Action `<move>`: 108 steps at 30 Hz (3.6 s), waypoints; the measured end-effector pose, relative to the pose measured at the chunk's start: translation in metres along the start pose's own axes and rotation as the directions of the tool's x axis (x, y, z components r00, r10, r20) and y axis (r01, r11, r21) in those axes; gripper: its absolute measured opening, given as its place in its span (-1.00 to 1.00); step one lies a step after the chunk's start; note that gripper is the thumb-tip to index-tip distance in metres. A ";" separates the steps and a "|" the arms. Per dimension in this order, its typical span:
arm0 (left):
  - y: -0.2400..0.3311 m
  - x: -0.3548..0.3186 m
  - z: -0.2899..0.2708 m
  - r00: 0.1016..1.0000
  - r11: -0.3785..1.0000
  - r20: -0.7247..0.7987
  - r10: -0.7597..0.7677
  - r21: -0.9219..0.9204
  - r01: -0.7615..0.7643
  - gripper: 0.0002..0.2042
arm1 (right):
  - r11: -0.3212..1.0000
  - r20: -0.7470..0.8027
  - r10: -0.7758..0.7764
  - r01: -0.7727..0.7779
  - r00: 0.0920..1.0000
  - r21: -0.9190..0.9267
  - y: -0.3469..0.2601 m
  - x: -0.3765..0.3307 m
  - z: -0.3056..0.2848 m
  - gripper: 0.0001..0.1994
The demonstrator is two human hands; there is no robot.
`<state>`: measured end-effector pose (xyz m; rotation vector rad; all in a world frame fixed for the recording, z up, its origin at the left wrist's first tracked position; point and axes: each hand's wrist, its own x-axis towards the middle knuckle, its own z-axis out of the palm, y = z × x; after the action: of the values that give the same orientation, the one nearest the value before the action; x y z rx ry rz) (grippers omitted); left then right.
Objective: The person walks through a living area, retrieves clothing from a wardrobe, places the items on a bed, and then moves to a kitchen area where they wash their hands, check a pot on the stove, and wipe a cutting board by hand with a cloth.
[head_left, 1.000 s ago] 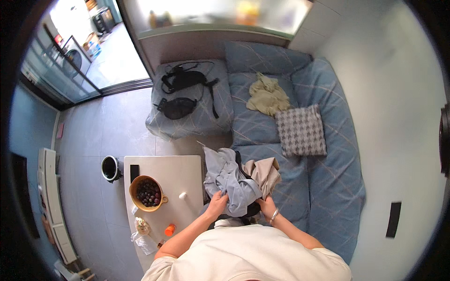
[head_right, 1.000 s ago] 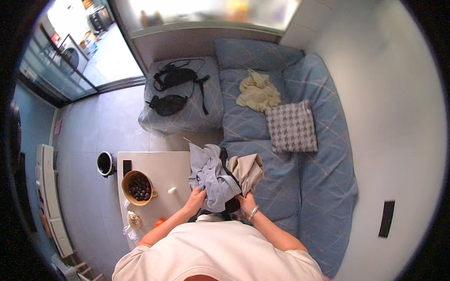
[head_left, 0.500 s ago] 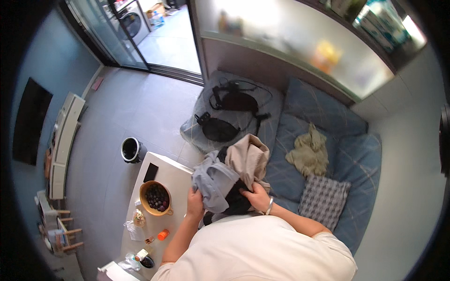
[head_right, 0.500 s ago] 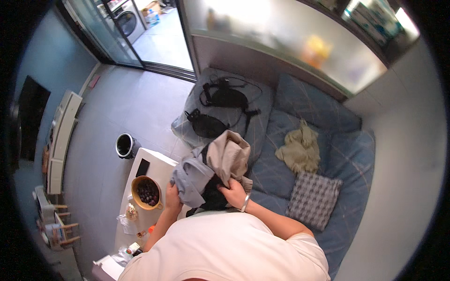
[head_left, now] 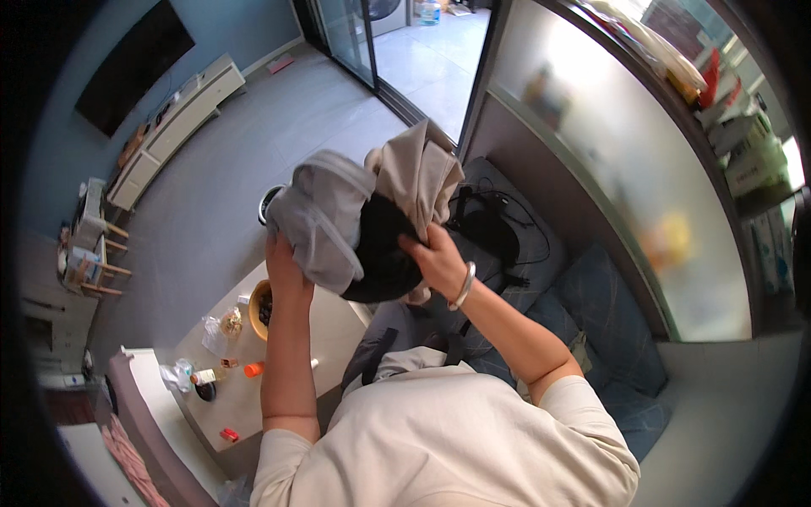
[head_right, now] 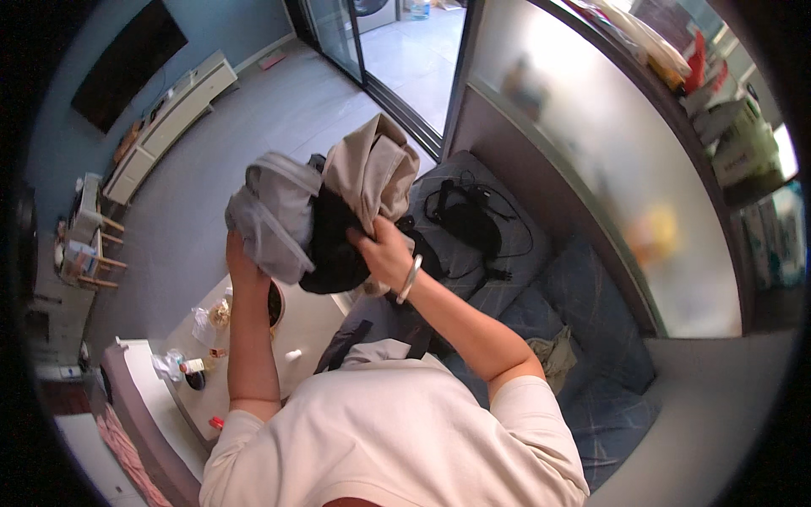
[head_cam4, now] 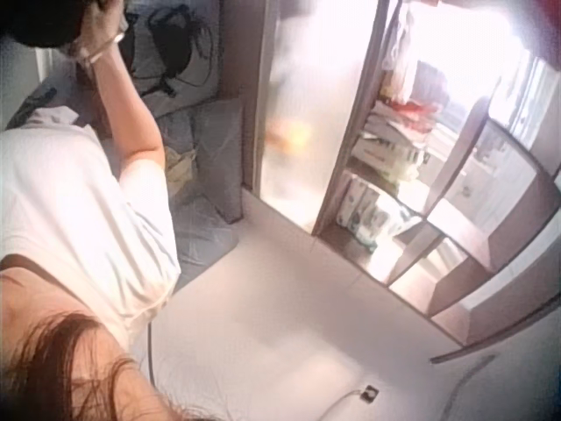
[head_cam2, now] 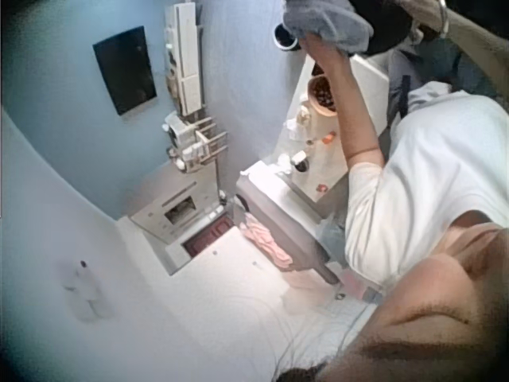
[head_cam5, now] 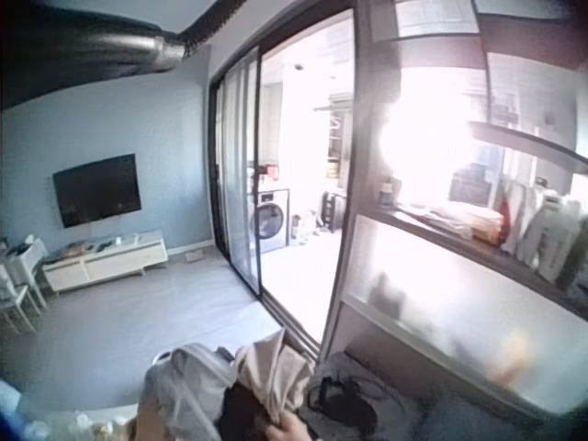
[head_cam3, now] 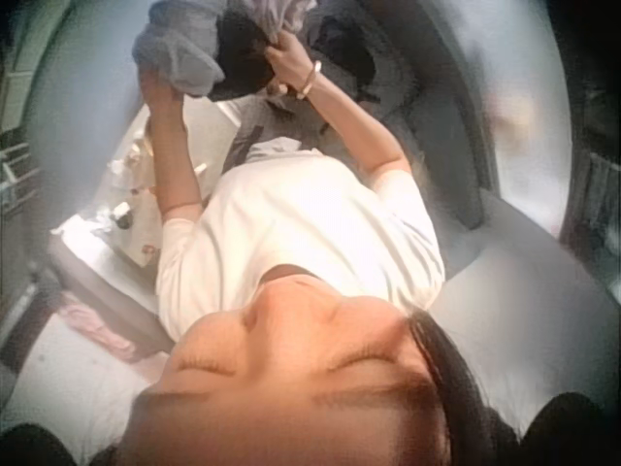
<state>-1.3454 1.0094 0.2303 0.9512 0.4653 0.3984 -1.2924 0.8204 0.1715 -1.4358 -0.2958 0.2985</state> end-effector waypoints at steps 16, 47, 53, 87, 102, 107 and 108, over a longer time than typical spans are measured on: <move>-0.072 0.366 -0.044 0.971 0.979 0.129 -0.202 0.031 0.200 -0.71 | 0.953 -0.001 0.290 -0.289 0.957 -0.092 0.149 0.323 0.044 -0.72; -0.172 0.919 0.365 0.825 0.861 0.292 -0.485 0.328 0.390 -0.73 | 0.970 -0.566 0.194 -0.242 0.801 -0.010 0.135 0.885 -0.218 -0.67; -0.211 1.061 0.448 0.794 0.838 0.300 -0.529 0.335 0.431 -0.74 | 0.990 -0.647 0.137 -0.127 0.750 0.061 0.128 1.044 -0.294 -0.73; -0.243 1.901 0.772 1.000 0.876 -0.007 -0.030 0.481 0.029 -0.72 | 0.898 -0.224 0.168 -0.243 0.960 -0.366 0.194 2.012 -0.416 -0.74; -0.374 1.918 0.872 0.573 0.444 0.666 -0.477 0.746 -0.496 -0.48 | 0.508 -0.261 0.862 -0.738 0.435 0.445 0.176 1.961 -0.581 -0.49; -0.420 1.827 0.973 0.161 0.543 0.748 -0.644 0.595 -0.593 -0.52 | 0.459 -0.274 0.806 -0.263 0.524 0.848 0.159 1.881 -0.636 -0.57; -0.438 1.807 0.991 0.081 0.561 0.747 -0.660 0.561 -0.609 -0.56 | 0.446 -0.313 0.792 -0.147 0.525 0.883 0.155 1.864 -0.651 -0.61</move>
<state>0.7475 1.0442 -0.0127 1.9383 -0.8731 -0.8022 0.6761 0.9362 -0.0180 -0.5846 0.9143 0.2954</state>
